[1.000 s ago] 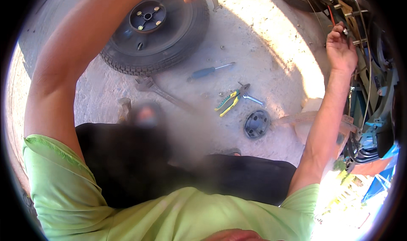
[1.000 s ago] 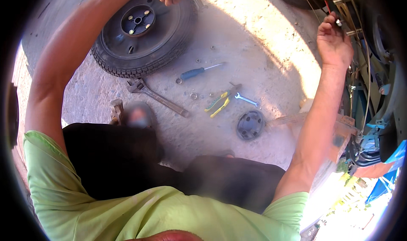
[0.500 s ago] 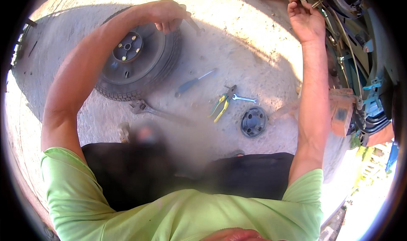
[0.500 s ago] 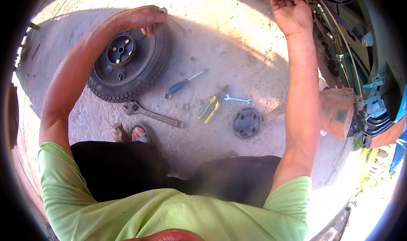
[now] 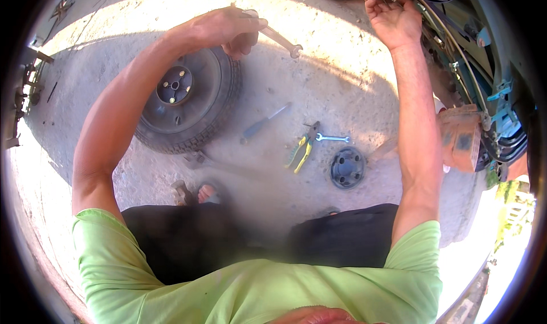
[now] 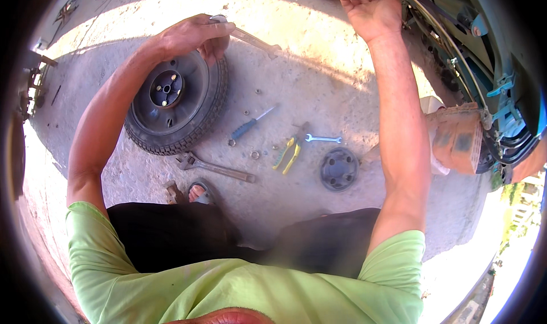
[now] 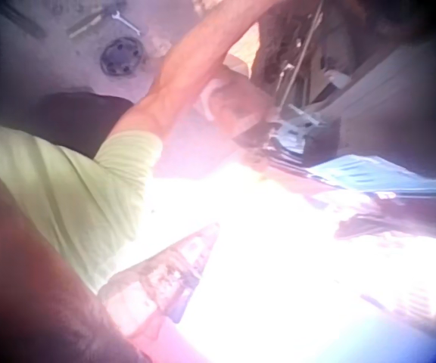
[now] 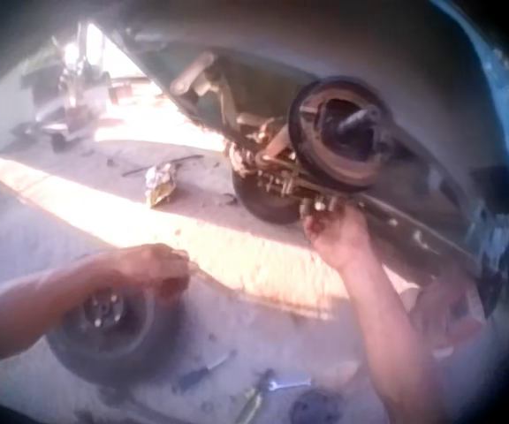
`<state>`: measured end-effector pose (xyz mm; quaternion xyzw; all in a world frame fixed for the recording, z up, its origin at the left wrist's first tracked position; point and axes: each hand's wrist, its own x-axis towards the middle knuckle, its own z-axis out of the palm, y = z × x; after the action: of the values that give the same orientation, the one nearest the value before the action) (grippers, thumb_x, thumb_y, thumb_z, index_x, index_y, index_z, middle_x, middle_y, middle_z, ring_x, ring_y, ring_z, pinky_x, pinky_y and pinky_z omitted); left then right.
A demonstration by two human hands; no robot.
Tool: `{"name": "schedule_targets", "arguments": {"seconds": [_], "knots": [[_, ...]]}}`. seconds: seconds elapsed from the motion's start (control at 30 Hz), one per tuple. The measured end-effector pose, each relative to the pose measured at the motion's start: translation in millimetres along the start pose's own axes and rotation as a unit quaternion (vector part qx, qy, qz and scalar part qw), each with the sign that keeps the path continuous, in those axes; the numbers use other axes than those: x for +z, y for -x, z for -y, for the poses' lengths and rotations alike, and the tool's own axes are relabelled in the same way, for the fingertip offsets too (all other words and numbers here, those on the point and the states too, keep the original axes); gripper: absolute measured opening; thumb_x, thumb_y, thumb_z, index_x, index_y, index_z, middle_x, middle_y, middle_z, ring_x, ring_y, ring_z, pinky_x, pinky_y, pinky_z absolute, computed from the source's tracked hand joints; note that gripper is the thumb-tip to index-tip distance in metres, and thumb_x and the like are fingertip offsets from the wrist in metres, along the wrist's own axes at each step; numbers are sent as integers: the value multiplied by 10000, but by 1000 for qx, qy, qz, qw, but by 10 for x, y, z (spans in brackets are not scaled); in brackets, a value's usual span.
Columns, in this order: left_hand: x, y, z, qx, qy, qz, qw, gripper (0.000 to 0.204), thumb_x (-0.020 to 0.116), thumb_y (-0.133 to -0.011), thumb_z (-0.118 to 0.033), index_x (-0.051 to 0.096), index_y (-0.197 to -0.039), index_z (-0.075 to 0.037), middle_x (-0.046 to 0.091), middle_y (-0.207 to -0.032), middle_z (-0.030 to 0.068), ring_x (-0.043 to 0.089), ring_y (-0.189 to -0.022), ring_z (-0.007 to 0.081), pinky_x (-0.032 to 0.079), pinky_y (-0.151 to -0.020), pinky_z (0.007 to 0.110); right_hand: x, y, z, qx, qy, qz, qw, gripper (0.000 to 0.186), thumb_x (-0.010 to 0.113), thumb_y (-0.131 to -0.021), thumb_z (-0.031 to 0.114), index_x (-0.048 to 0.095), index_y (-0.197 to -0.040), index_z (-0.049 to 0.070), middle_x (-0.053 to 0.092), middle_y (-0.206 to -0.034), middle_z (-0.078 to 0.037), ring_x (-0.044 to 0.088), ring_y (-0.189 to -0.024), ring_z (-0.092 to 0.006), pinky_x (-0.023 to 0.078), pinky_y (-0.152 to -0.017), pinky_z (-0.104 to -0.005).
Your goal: The person works on the rear brake assembly of a vehicle, using a wrench and pliers to remove and replace components, and then positions a wheel against the hub.
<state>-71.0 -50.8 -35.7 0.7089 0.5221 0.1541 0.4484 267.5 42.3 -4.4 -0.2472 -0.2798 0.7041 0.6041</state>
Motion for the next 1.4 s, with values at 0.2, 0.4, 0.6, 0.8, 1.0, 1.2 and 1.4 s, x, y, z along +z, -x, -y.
{"name": "schedule_targets", "arguments": {"seconds": [0.2,0.4,0.6,0.8,1.0,1.2,1.4], "knots": [[17,121,-441,90,2,-77,993,565,504,-1033,-526,689,-853,-24,680,-778,78,668,-720,168,546,-761,319,-377,-271,55,3,62,23,998,74,629,-926,165,635,-926,91,681,-904,-89,683,-886,-248,557,-682,-337],[18,156,-494,113,-18,-88,990,564,497,-1044,-527,692,-839,-40,671,-778,56,652,-730,156,540,-749,318,-84,-85,-43,44,0,-36,998,242,498,-1013,242,624,-1049,39,684,-988,-134,677,-905,-259,560,-690,-342],[50,167,-525,100,-10,-80,992,572,517,-1005,-548,696,-855,-26,685,-768,87,674,-718,172,529,-766,331,-334,-274,-33,2,12,-59,998,281,465,-1053,272,613,-1011,37,672,-920,-131,676,-867,-261,563,-672,-327],[60,189,-620,118,-15,-89,989,558,499,-1017,-538,677,-826,-44,670,-755,65,665,-740,164,519,-758,343,-310,-257,-43,44,-15,-39,998,149,526,-1000,127,597,-970,0,666,-906,-133,676,-838,-270,579,-650,-336],[111,239,-746,157,-22,-87,984,562,496,-1021,-529,674,-828,-33,672,-762,71,663,-744,164,525,-773,343,-446,-358,-124,21,33,-61,997,176,541,-1014,173,614,-951,26,685,-925,-128,693,-843,-241,580,-645,-299],[145,195,-748,121,-13,-89,989,517,503,-1041,-498,698,-874,-48,685,-786,66,660,-755,168,528,-764,330,-343,-258,-12,3,56,8,998,121,611,-973,177,620,-962,58,678,-901,-122,696,-827,-253,578,-634,-341],[112,169,-660,63,46,-67,995,437,546,-1037,-448,686,-910,-54,694,-813,67,674,-770,173,524,-761,328,-170,-106,35,-5,24,0,1000,86,645,-963,125,623,-1015,60,683,-905,-106,698,-832,-254,580,-628,-312]]}}
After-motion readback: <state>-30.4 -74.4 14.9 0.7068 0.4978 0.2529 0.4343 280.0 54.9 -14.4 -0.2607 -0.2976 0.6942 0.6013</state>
